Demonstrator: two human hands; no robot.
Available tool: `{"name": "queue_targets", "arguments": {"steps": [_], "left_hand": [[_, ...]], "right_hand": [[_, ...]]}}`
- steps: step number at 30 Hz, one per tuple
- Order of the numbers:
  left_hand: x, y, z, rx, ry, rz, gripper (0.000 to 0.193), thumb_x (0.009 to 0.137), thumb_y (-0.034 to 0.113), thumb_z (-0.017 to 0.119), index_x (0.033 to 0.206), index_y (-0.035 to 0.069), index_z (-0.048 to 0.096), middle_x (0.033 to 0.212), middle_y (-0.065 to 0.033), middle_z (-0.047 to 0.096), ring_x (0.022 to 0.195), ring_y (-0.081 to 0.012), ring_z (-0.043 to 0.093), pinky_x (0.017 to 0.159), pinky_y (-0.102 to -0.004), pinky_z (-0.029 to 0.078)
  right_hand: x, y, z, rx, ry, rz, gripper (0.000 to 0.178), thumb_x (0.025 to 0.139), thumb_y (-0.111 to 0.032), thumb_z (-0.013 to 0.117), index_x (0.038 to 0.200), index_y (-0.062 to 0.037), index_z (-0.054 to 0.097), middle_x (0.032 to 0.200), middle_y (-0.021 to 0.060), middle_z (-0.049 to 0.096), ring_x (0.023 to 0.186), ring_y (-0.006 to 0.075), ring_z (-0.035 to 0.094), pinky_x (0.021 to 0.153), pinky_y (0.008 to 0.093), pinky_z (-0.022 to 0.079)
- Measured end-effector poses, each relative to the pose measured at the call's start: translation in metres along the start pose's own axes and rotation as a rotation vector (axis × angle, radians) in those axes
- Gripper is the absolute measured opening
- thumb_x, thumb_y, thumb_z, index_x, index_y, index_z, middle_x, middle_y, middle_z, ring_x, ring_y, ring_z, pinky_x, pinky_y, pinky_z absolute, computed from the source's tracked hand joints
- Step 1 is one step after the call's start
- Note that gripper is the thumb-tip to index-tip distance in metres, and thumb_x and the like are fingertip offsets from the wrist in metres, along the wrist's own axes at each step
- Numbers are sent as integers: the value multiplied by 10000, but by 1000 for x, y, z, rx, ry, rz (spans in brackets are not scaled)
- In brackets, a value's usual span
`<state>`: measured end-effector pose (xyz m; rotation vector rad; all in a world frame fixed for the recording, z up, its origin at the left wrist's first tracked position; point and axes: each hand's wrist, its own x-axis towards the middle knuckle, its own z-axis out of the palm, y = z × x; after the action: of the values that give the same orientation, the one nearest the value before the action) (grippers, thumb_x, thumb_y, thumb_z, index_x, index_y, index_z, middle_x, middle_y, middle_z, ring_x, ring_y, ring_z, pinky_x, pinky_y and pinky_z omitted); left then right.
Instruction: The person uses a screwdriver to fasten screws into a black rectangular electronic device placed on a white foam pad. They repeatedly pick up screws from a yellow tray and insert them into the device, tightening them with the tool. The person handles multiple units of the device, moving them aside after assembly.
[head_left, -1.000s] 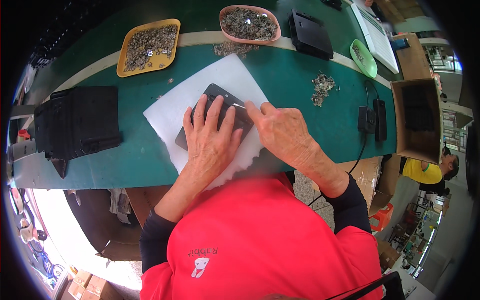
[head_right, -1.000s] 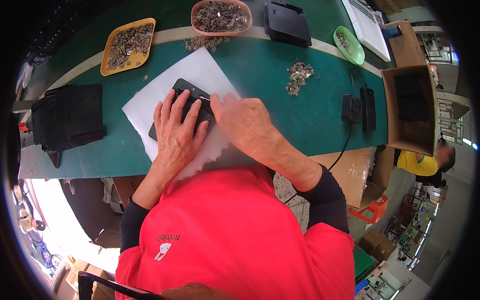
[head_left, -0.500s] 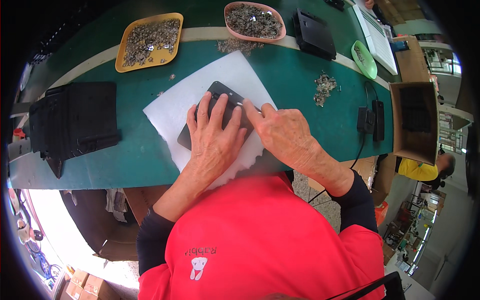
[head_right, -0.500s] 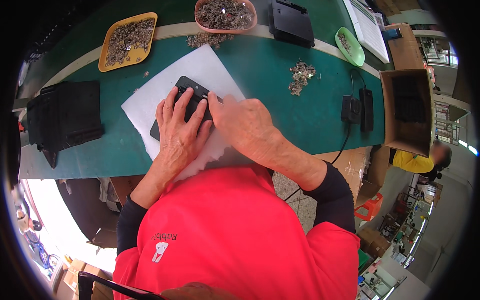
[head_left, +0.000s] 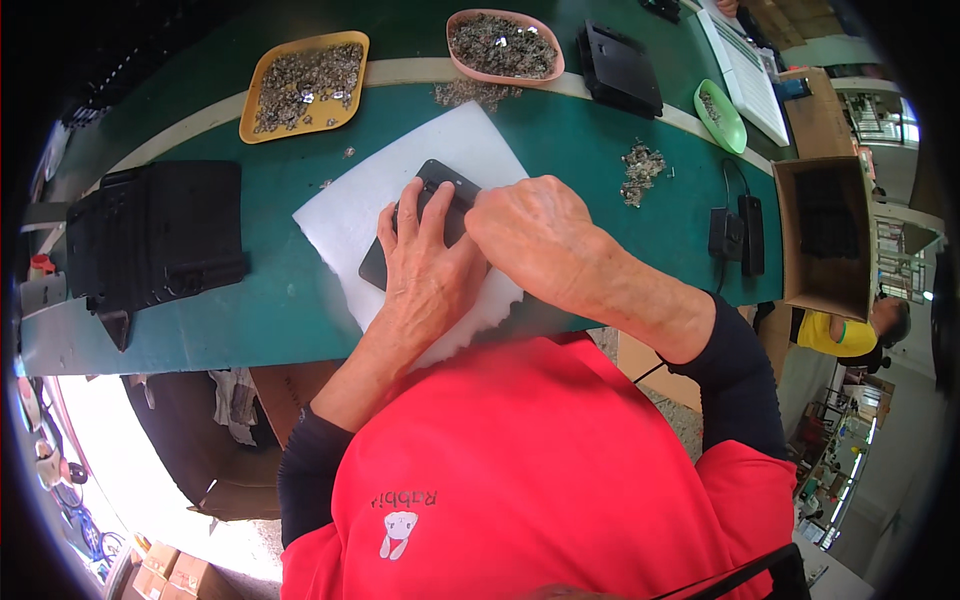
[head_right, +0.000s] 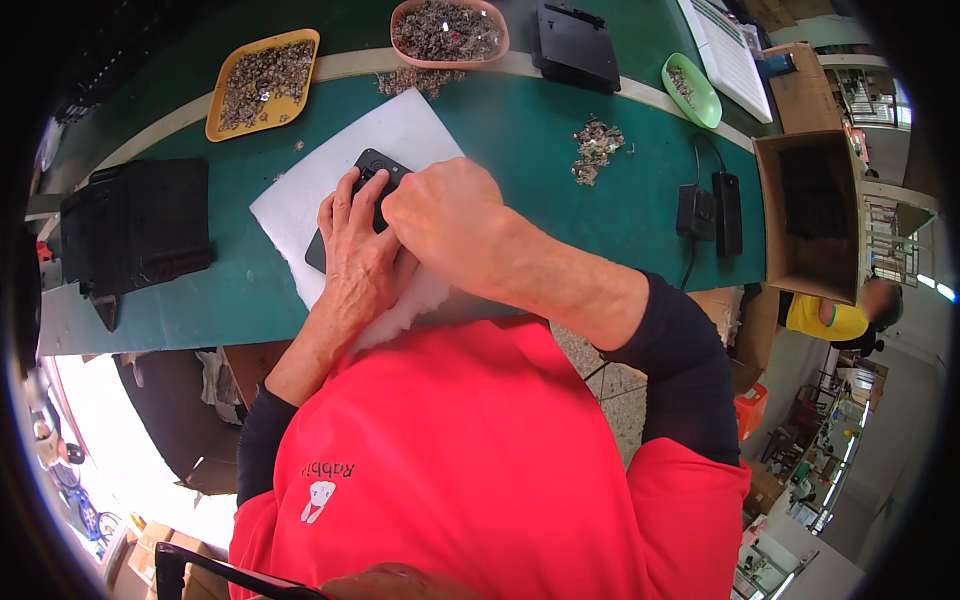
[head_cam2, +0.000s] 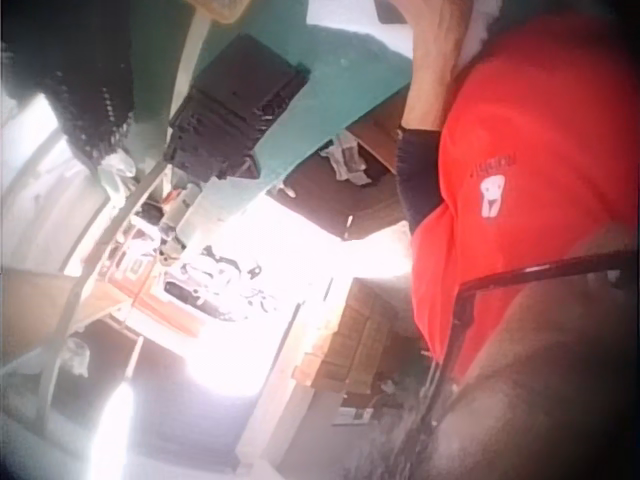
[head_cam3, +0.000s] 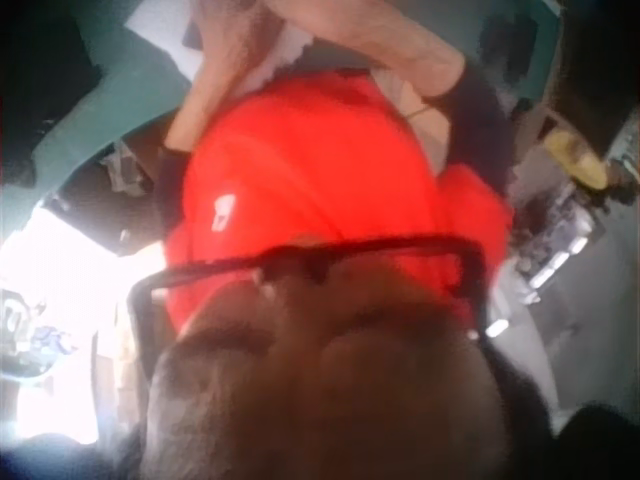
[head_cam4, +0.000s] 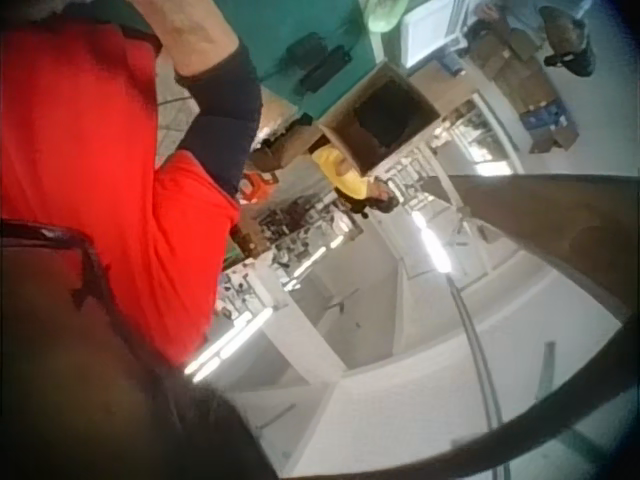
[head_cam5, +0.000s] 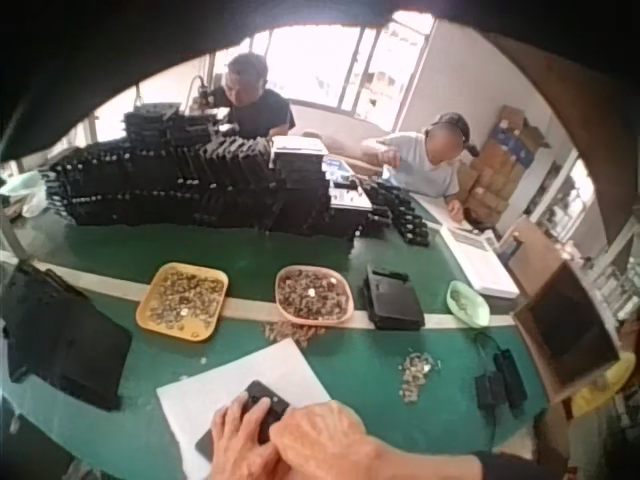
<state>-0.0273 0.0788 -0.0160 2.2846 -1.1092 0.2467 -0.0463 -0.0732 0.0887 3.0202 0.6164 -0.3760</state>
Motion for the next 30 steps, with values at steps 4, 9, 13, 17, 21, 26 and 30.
{"name": "queue_targets", "arguments": {"steps": [4,9,13,17,21,26,30], "left_hand": [[1,1,-2,4,20,-22,422,745,216,725,1147,119,641,1359,-171,440,1296,-435,357,1031,-544,286],[0,3,-2,19,124,-63,563,729,228,766,1222,53,558,1356,-236,423,1288,-419,380,1036,-518,328],[-5,3,1,-26,168,-196,752,675,259,806,1254,-71,457,1316,-295,409,1217,-441,416,1014,-507,342],[-6,1,2,-10,165,-191,825,666,270,815,1260,-137,413,1314,-299,410,1196,-446,433,1010,-500,349],[-6,-1,3,-3,151,-186,817,668,271,813,1258,-138,423,1322,-296,409,1192,-442,434,1008,-496,350],[-3,0,-1,-9,130,-184,807,671,273,809,1256,-139,436,1328,-293,405,1183,-438,434,1005,-495,347],[-2,-2,0,-31,100,-201,843,631,235,825,1280,-127,426,1360,-286,396,1197,-442,421,1014,-517,337]], "right_hand": [[-4,9,6,62,28,80,75,776,-119,635,754,-69,688,718,116,679,714,293,694,609,379,548],[-14,7,8,107,95,219,315,801,-82,599,1115,-55,608,794,151,652,728,323,677,621,402,534],[-4,-3,36,141,185,234,458,798,-93,617,1249,-66,542,814,128,621,701,313,667,613,392,532],[4,-1,60,51,358,132,405,838,-145,579,1226,-29,574,765,108,639,571,264,657,486,355,517],[8,-8,57,29,248,208,540,793,-105,631,1320,-70,521,795,94,597,633,248,665,555,343,529],[11,-9,57,1,239,213,519,809,-99,607,1319,-58,523,791,97,596,615,244,664,549,337,533],[14,-8,52,-53,225,164,505,808,-110,606,1302,-27,536,782,92,609,592,228,657,518,318,522]]}}
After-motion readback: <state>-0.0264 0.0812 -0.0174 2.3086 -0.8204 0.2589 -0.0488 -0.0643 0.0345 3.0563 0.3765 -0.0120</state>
